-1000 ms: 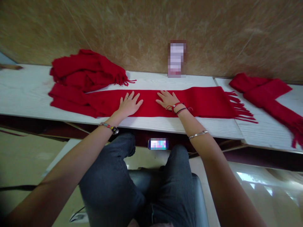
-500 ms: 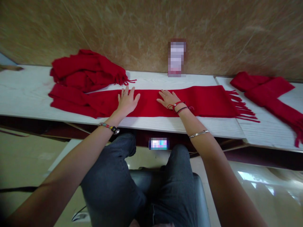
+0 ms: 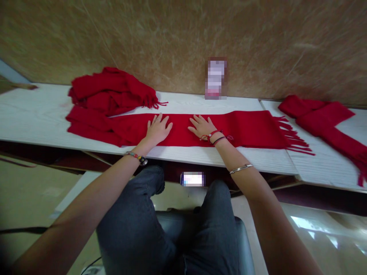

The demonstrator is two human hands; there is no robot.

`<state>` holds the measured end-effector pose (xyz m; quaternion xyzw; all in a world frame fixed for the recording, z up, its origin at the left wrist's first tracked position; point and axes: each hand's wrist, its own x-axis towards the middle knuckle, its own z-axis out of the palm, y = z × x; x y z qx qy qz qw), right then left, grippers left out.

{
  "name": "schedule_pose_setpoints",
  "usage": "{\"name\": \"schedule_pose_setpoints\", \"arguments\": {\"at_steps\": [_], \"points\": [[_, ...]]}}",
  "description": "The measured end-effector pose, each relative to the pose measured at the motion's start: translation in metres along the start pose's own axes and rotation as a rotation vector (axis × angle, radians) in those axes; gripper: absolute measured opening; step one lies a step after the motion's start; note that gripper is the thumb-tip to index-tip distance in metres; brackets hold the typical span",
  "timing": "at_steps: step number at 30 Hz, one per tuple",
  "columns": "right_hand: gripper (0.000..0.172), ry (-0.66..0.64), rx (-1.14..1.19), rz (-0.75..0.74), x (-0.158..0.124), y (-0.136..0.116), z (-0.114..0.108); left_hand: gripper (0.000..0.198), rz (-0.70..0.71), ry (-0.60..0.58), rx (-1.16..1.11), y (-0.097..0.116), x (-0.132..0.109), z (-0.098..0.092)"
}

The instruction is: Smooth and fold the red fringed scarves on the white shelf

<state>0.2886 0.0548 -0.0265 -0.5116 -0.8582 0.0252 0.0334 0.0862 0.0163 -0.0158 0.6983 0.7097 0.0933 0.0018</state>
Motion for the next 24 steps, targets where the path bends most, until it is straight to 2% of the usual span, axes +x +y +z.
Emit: {"name": "schedule_pose_setpoints", "arguments": {"at_steps": [4, 6, 9, 12, 15, 19, 22, 24], "points": [[0.058, 0.003, 0.002, 0.002, 0.002, 0.002, 0.004, 0.055, 0.047, 0.072, -0.016, 0.008, 0.0, -0.005], [0.06, 0.051, 0.015, 0.082, 0.001, 0.014, 0.006, 0.059, 0.057, 0.0, -0.017, 0.01, 0.002, -0.004], [0.065, 0.114, 0.008, 0.308, -0.003, 0.039, 0.007, 0.063, 0.05, -0.135, -0.012, 0.007, 0.006, 0.0], [0.066, 0.123, -0.007, 0.422, -0.007, 0.054, 0.007, 0.063, 0.049, -0.151, -0.019, 0.003, 0.007, 0.003], [0.063, 0.133, 0.013, 0.328, -0.006, 0.046, 0.003, 0.06, 0.046, -0.096, -0.026, 0.004, 0.003, 0.002], [0.064, 0.057, 0.021, 0.083, -0.005, 0.008, -0.003, 0.057, 0.077, 0.021, -0.03, 0.008, -0.006, -0.001], [0.066, -0.059, 0.0, -0.1, -0.008, -0.014, -0.004, 0.061, 0.083, -0.055, -0.024, 0.007, -0.011, -0.002], [0.069, -0.098, -0.005, -0.137, -0.011, -0.019, -0.005, 0.063, 0.089, -0.117, -0.016, 0.004, -0.013, -0.001]]}}
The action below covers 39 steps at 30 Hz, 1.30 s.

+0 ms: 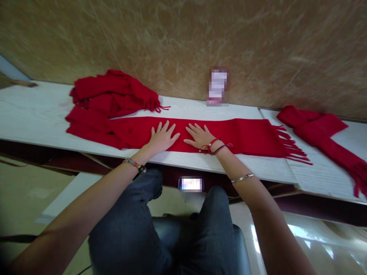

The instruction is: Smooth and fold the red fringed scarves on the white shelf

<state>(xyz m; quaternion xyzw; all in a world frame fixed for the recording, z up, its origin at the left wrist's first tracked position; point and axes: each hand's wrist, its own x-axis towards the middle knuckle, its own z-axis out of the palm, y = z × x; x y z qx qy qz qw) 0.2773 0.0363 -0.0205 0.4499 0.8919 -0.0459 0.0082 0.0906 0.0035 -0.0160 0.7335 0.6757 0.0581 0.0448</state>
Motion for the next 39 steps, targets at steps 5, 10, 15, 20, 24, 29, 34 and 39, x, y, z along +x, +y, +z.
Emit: {"name": "schedule_pose_setpoints", "arguments": {"at_steps": [5, 10, 15, 20, 24, 29, 34, 39], "points": [[0.087, -0.087, 0.05, -0.017, -0.007, 0.003, -0.007, 0.06, 0.014, 0.002, 0.009, -0.01, -0.002, 0.0], [0.095, -0.126, 0.047, -0.035, -0.009, 0.0, -0.011, 0.062, 0.001, -0.047, 0.038, -0.014, -0.005, -0.003], [0.084, -0.063, 0.019, -0.064, -0.006, -0.004, -0.006, 0.061, -0.002, -0.039, 0.052, -0.015, -0.004, -0.002], [0.077, 0.01, -0.013, -0.055, -0.004, -0.003, -0.006, 0.061, 0.005, -0.032, 0.068, -0.015, -0.003, 0.0], [0.07, -0.007, -0.02, -0.011, -0.004, -0.003, -0.008, 0.057, 0.015, 0.128, 0.065, -0.018, -0.005, -0.003], [0.067, 0.039, -0.008, 0.036, -0.004, -0.001, -0.01, 0.058, -0.017, 0.067, 0.063, -0.025, -0.003, -0.004], [0.066, 0.118, -0.002, 0.049, -0.002, 0.002, -0.009, 0.057, -0.025, 0.073, 0.036, -0.026, -0.001, -0.004], [0.063, 0.021, 0.002, 0.072, -0.001, 0.005, -0.006, 0.056, -0.005, 0.118, 0.046, -0.024, -0.002, -0.006]]}}
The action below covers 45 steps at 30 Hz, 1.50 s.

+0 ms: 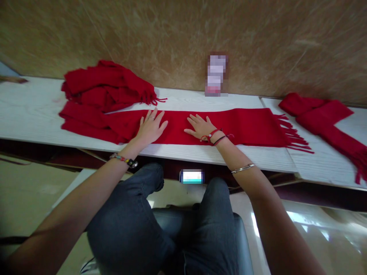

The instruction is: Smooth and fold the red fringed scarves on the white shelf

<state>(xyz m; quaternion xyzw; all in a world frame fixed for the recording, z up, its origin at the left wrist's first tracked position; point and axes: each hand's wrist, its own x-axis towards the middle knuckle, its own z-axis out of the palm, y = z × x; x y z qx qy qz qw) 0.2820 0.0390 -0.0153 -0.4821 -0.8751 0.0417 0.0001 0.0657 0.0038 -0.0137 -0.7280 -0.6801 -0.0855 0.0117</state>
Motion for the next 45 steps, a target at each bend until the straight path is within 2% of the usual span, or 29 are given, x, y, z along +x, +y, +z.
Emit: {"name": "schedule_pose_setpoints", "arguments": {"at_steps": [3, 5, 7, 9, 11, 13, 15, 17, 20, 21, 23, 24, 26, 28, 30, 32, 34, 36, 39, 41, 43, 45], "points": [[0.064, 0.091, 0.009, 0.0, 0.001, 0.001, 0.001, 0.058, -0.003, -0.136, -0.025, 0.0, 0.001, 0.002], [0.065, 0.141, 0.013, 0.003, 0.001, 0.002, 0.002, 0.057, -0.026, -0.112, -0.038, 0.0, 0.001, 0.003], [0.064, 0.096, 0.014, -0.001, 0.002, 0.002, 0.003, 0.056, -0.041, -0.075, -0.043, 0.0, 0.001, 0.003], [0.063, 0.057, 0.016, -0.004, 0.003, 0.003, 0.004, 0.055, -0.034, -0.101, -0.043, 0.0, 0.001, 0.003], [0.064, 0.119, 0.019, 0.009, 0.003, 0.004, 0.005, 0.056, -0.021, -0.139, -0.048, 0.0, 0.001, 0.003], [0.066, 0.191, 0.025, 0.023, 0.004, 0.006, 0.006, 0.056, -0.031, -0.099, -0.047, 0.0, 0.0, 0.002], [0.065, 0.161, 0.031, 0.035, 0.004, 0.008, 0.007, 0.056, -0.043, -0.034, -0.039, 0.0, 0.0, 0.002], [0.064, 0.102, 0.036, 0.035, 0.005, 0.01, 0.008, 0.056, -0.037, -0.055, -0.033, 0.001, -0.001, 0.002], [0.064, 0.177, 0.044, 0.046, 0.006, 0.012, 0.009, 0.056, -0.028, -0.102, -0.044, 0.001, -0.001, 0.001], [0.064, 0.2, 0.048, 0.049, 0.006, 0.012, 0.009, 0.056, -0.035, -0.064, -0.043, 0.002, -0.001, 0.001], [0.063, 0.162, 0.051, 0.059, 0.006, 0.012, 0.008, 0.055, -0.046, 0.011, -0.038, 0.002, -0.001, 0.001], [0.062, 0.115, 0.049, 0.061, 0.006, 0.012, 0.008, 0.055, -0.044, 0.007, -0.033, 0.002, -0.001, 0.001], [0.062, 0.052, 0.041, 0.069, 0.006, 0.011, 0.006, 0.056, -0.027, -0.074, -0.031, 0.002, 0.0, 0.001], [0.064, 0.088, 0.036, 0.101, 0.005, 0.01, 0.004, 0.056, -0.021, -0.118, -0.035, 0.001, 0.0, 0.002], [0.065, 0.13, 0.039, 0.144, 0.005, 0.011, 0.003, 0.056, -0.034, -0.05, -0.037, 0.001, 0.0, 0.002], [0.064, 0.103, 0.046, 0.166, 0.005, 0.012, 0.004, 0.056, -0.047, 0.013, -0.037, 0.001, 0.0, 0.003], [0.061, 0.069, 0.055, 0.151, 0.005, 0.015, 0.005, 0.057, -0.047, -0.026, -0.037, 0.0, 0.0, 0.003], [0.061, 0.116, 0.063, 0.137, 0.006, 0.017, 0.007, 0.057, -0.044, -0.09, -0.041, -0.001, 0.0, 0.003], [0.064, 0.185, 0.068, 0.145, 0.007, 0.018, 0.009, 0.057, -0.049, -0.026, -0.029, -0.001, 0.001, 0.003], [0.064, 0.131, 0.072, 0.135, 0.008, 0.019, 0.01, 0.058, -0.039, -0.021, -0.014, -0.001, 0.001, 0.004], [0.062, 0.08, 0.086, 0.104, 0.009, 0.02, 0.012, 0.057, -0.024, -0.09, -0.005, -0.001, 0.001, 0.004], [0.062, 0.105, 0.103, 0.089, 0.01, 0.021, 0.013, 0.057, -0.026, -0.111, -0.01, -0.001, 0.001, 0.004]]}}
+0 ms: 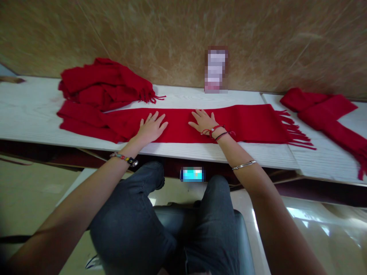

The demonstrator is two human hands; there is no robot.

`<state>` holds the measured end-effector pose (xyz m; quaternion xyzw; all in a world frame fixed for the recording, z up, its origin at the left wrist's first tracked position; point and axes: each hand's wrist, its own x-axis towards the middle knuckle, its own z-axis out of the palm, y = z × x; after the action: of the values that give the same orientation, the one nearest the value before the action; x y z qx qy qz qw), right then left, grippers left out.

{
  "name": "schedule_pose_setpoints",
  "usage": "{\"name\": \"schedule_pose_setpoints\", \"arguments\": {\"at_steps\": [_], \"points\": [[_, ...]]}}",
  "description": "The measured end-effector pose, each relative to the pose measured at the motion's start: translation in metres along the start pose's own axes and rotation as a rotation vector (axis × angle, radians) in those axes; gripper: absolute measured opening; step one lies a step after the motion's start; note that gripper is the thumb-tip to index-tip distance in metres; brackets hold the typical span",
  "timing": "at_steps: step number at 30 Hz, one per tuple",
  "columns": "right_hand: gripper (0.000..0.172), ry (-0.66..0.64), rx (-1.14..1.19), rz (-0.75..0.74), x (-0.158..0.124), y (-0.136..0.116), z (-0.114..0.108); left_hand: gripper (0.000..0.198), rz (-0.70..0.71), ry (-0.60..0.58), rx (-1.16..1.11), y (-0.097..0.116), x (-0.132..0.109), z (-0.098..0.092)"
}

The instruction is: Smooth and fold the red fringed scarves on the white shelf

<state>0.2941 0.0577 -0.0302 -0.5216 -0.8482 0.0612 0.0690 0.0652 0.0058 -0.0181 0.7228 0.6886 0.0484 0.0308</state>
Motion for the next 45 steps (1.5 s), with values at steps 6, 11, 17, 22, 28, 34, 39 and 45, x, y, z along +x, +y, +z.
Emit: {"name": "schedule_pose_setpoints", "arguments": {"at_steps": [6, 11, 17, 22, 28, 34, 39, 45], "points": [[0.063, 0.051, -0.03, 0.058, 0.0, 0.0, -0.001, 0.06, -0.044, 0.171, -0.014, 0.001, -0.002, -0.002], [0.062, -0.039, -0.054, 0.036, -0.001, -0.001, 0.001, 0.06, -0.027, -0.021, -0.01, -0.002, 0.001, -0.001], [0.061, 0.0, -0.03, 0.018, 0.0, 0.003, 0.002, 0.059, -0.036, -0.02, -0.018, -0.002, 0.002, -0.001], [0.062, -0.033, -0.031, 0.034, 0.0, 0.003, 0.0, 0.059, -0.037, -0.017, -0.012, -0.001, 0.002, -0.002], [0.062, -0.021, -0.015, 0.022, 0.001, 0.004, 0.001, 0.06, -0.041, -0.021, -0.01, -0.001, 0.002, -0.003], [0.064, -0.001, -0.035, 0.057, -0.002, 0.003, -0.001, 0.06, -0.05, -0.014, -0.013, -0.002, 0.003, -0.002], [0.064, -0.053, -0.064, 0.171, -0.006, -0.003, -0.009, 0.068, -0.255, -0.021, -0.019, -0.004, 0.006, -0.003], [0.062, 0.034, -0.044, -0.069, -0.005, -0.022, -0.01, 0.063, -0.016, 0.066, 0.003, 0.012, 0.004, -0.004]]}}
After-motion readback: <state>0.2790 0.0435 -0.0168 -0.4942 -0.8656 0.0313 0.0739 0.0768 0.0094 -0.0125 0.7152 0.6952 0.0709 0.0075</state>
